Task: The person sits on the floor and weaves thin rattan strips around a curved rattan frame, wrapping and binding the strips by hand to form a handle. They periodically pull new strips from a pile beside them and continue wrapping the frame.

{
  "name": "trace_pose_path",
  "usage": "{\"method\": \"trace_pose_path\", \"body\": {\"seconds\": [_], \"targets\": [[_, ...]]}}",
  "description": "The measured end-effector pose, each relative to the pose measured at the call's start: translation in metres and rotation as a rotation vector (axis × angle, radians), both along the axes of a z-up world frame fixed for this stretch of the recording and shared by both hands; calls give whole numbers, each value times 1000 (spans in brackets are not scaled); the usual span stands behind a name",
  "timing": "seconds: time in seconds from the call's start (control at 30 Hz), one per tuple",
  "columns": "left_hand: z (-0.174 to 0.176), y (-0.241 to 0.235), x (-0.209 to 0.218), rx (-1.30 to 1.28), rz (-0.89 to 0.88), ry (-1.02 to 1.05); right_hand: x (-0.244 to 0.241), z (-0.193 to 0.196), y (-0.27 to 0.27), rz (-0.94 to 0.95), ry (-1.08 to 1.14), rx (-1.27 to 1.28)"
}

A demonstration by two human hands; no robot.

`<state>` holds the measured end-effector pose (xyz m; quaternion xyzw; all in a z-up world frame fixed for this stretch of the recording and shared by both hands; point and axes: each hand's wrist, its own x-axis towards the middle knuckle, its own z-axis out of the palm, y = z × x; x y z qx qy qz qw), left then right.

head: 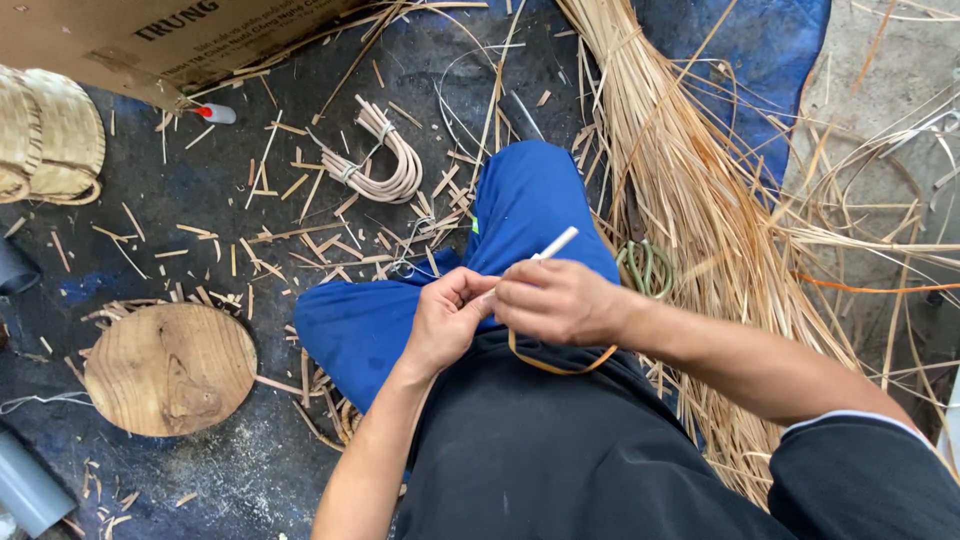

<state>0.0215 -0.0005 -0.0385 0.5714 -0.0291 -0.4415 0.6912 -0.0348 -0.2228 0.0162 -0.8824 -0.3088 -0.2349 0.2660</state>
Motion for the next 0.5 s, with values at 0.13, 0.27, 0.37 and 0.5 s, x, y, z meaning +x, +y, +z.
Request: {"method": "trace_pose_path", "body": {"seconds": [0.13,0.27,0.37,0.5], "targets": [[15,-1,-10,148,-176,-296,8,-17,-9,41,350,163],[41,-11,-12,302,-143,-576,17,-35,-10,-108,729,444],[47,-10,-14,285,-109,-623,30,-20,-7,-180,1156,589],[51,-12,-9,195,-102,-708,36,-30,-3,-196,1436,689]]}}
